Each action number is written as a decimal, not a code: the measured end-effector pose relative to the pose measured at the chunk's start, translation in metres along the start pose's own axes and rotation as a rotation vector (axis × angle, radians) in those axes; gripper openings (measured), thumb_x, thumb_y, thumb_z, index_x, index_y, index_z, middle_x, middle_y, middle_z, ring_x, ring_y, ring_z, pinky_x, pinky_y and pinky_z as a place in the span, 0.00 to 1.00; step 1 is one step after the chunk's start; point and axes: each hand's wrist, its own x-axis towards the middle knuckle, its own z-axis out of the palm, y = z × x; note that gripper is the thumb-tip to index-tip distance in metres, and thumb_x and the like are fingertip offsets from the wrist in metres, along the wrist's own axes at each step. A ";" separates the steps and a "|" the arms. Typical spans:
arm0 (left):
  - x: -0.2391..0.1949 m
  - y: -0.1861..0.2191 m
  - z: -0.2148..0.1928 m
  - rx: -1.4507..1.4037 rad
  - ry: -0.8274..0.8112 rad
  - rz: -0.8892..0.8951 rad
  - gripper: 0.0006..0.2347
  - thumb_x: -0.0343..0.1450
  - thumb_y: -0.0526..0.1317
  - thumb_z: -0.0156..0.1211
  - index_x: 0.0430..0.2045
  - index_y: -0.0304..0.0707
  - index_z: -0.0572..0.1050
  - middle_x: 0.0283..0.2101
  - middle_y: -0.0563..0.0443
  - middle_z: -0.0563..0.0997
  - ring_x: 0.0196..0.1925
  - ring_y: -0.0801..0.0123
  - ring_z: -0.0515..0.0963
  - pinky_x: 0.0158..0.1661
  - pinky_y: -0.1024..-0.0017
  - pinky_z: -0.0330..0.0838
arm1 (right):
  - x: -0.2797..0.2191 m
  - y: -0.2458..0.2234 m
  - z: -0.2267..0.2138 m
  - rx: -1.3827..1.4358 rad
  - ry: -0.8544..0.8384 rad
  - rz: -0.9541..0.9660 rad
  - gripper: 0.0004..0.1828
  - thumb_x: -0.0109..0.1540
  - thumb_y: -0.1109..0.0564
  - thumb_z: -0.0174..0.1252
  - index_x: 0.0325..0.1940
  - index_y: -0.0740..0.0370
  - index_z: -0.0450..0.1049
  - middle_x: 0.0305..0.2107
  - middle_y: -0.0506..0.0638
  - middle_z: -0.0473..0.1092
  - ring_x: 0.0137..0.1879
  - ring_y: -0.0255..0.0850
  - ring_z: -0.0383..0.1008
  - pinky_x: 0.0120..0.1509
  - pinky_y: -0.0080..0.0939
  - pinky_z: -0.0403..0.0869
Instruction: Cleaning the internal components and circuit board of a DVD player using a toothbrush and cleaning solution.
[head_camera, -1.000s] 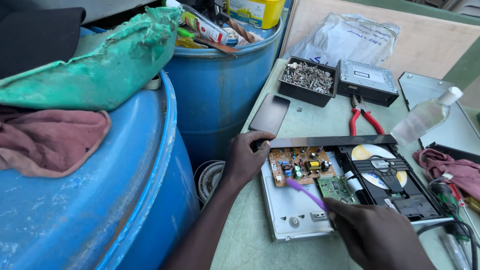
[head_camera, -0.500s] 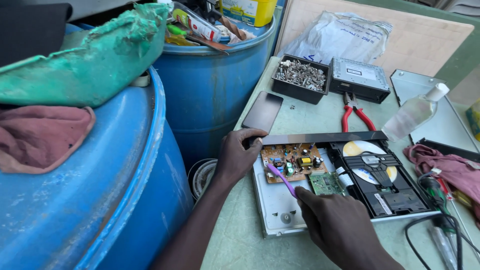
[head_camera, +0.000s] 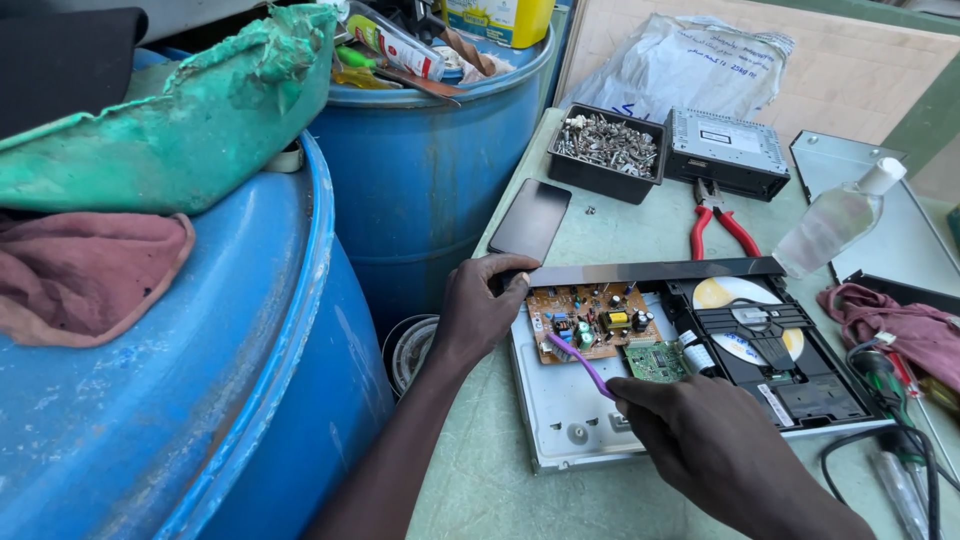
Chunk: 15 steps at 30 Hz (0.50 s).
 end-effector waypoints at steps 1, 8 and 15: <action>0.001 0.001 0.002 0.003 -0.005 -0.006 0.11 0.67 0.36 0.55 0.40 0.41 0.82 0.44 0.51 0.85 0.45 0.69 0.84 0.41 0.72 0.80 | 0.002 0.000 -0.001 0.023 0.007 0.000 0.17 0.62 0.44 0.49 0.52 0.36 0.78 0.20 0.45 0.81 0.30 0.55 0.78 0.33 0.55 0.68; 0.002 -0.002 0.001 -0.011 -0.011 -0.006 0.11 0.67 0.36 0.56 0.40 0.42 0.82 0.43 0.51 0.86 0.47 0.68 0.83 0.42 0.71 0.81 | -0.004 0.017 -0.004 0.065 0.009 -0.046 0.19 0.62 0.45 0.49 0.54 0.36 0.77 0.17 0.47 0.80 0.27 0.55 0.78 0.32 0.54 0.67; 0.001 -0.001 0.001 -0.012 -0.014 -0.008 0.11 0.67 0.36 0.56 0.40 0.42 0.82 0.43 0.51 0.85 0.47 0.68 0.83 0.40 0.71 0.82 | 0.002 0.033 -0.005 0.118 0.185 -0.244 0.20 0.61 0.51 0.49 0.56 0.41 0.76 0.41 0.41 0.79 0.35 0.47 0.81 0.31 0.52 0.75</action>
